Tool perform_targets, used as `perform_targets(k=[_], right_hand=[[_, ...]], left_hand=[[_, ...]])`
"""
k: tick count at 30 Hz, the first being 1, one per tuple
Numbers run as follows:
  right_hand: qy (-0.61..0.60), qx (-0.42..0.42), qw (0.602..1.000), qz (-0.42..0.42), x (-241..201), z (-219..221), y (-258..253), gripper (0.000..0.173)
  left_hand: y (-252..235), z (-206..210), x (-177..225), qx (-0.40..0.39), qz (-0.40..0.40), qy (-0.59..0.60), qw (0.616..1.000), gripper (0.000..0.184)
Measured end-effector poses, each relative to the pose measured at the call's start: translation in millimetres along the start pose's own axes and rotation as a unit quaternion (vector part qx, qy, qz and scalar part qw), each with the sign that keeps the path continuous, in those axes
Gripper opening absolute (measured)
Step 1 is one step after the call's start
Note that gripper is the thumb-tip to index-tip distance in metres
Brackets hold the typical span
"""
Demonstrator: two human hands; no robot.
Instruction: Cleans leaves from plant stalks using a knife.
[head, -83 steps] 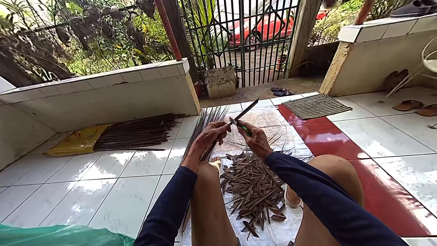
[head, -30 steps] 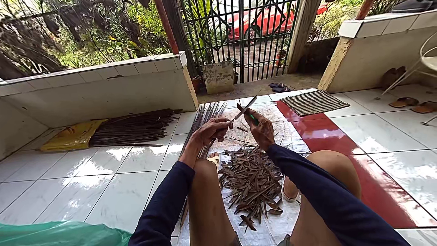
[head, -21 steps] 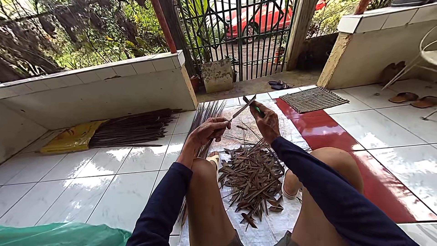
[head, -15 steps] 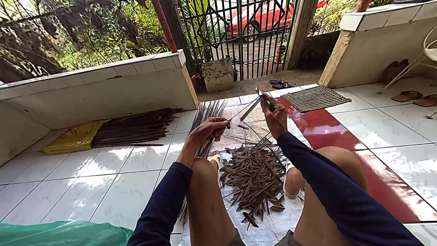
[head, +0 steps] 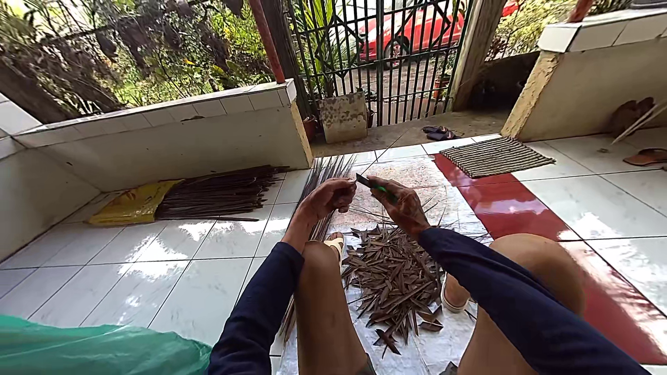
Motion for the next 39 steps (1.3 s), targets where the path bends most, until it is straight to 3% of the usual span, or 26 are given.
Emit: perform_targets(k=[19,39], right_hand=[[0.088,0.068,0.994,0.022,3.3,-7.7,-1.9,0.035],[-0.05,0.14,0.984,0.094,26.1,-73.4,-49.0,0.036]], left_hand=[[-13.7,20.0,-14.9,-0.084,-0.063,0.101,0.989,0.038],[-0.5,13.3,-21.2,-0.088,-0.084,0.049,0.991,0.039]])
Point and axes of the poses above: each hand's wrist, its own y-axis away from the middle knuckle, its own z-axis out of the palm, x = y × z, the point moved 8 cm from there along -y, towards the middle knuckle, and after that the axes turned 12 degrees about z, right-handed, at the moved point
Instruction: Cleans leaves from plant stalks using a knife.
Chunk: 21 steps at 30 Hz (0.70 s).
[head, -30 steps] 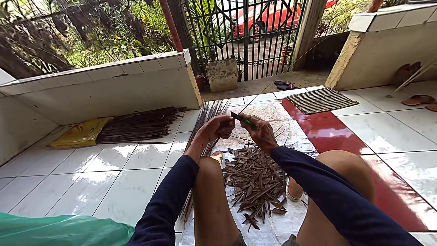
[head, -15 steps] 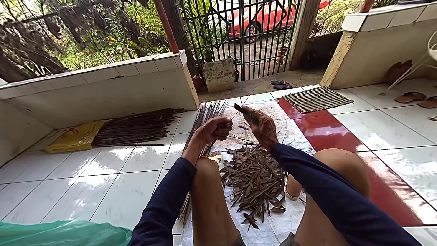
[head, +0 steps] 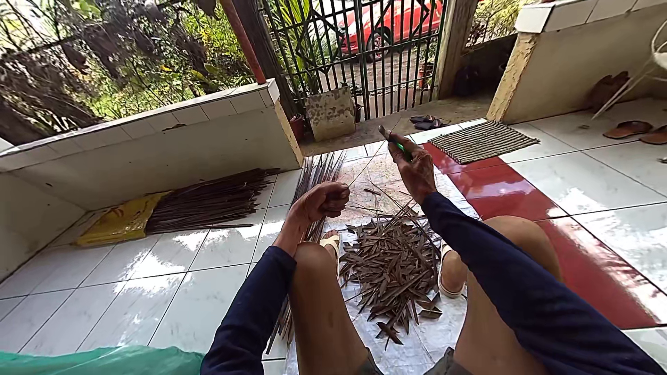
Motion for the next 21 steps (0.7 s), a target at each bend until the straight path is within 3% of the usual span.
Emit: perform_targets(k=[7,11,15,21], right_hand=[[-0.11,0.04,0.991,0.058,18.4,-31.2,-16.2,0.04],[-0.065,-0.051,0.993,0.085,12.0,-0.4,16.8,0.043],[-0.05,-0.152,0.986,0.046,3.4,47.0,48.9,0.032],[-0.042,-0.131,0.989,0.053,6.9,56.2,46.0,0.03]], left_hand=[[4.3,-12.1,6.9,0.061,0.035,-0.059,0.996,0.036],[2.0,-8.9,14.2,0.099,0.057,-0.111,0.987,0.034],[-5.4,0.1,12.1,0.076,0.057,-0.142,0.985,0.031],[-4.2,3.2,7.7,0.046,0.045,-0.203,0.977,0.041]])
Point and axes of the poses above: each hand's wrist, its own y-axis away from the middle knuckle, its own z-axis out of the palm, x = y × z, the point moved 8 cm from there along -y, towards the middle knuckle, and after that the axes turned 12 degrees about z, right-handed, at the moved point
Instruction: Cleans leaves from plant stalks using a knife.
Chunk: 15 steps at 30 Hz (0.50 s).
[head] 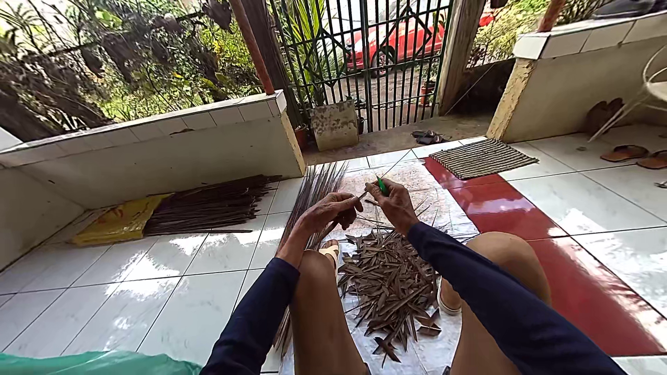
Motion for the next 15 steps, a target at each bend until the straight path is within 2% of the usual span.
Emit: perform_targets(k=[4,11,15], right_hand=[[-0.032,0.032,0.999,0.007,-4.5,-23.4,-12.2,0.028],[-0.057,0.098,0.993,0.013,1.7,-65.8,-26.0,0.029],[-0.014,0.075,0.996,0.052,6.5,-53.2,-14.5,0.046]], left_hand=[[18.8,-15.0,-20.3,-0.005,-0.051,-0.025,0.998,0.048],[36.7,-34.4,-9.4,0.044,-0.018,-0.034,0.998,0.031],[36.4,-42.1,-2.8,0.108,-0.019,-0.051,0.993,0.028]])
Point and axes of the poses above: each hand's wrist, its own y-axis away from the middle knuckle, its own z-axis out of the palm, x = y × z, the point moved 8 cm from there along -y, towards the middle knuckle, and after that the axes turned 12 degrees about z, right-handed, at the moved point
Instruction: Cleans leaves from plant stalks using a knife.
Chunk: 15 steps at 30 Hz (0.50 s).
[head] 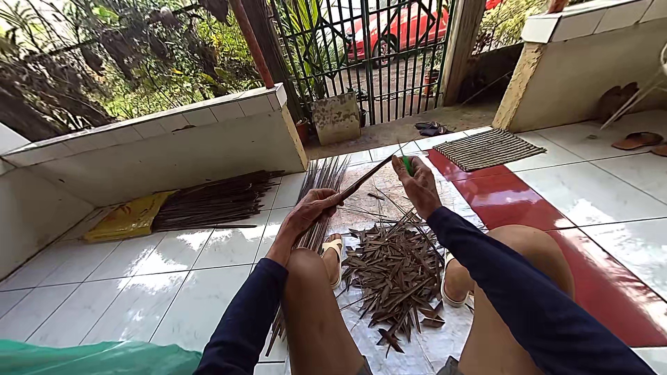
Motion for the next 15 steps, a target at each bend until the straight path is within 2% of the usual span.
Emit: perform_targets(k=[2,7,15], right_hand=[[0.013,-0.047,0.999,-0.008,-0.6,15.6,12.7,0.046],[0.077,-0.125,0.985,-0.095,-4.9,49.9,40.0,0.033],[0.123,-0.14,0.978,-0.098,3.8,59.1,42.2,0.036]], left_hand=[[-1.9,-0.6,2.4,0.019,-0.003,0.0,1.0,0.027],[-8.5,5.3,8.4,0.034,0.011,0.028,0.999,0.029],[-9.7,12.8,5.8,0.0,0.003,0.077,0.997,0.029]])
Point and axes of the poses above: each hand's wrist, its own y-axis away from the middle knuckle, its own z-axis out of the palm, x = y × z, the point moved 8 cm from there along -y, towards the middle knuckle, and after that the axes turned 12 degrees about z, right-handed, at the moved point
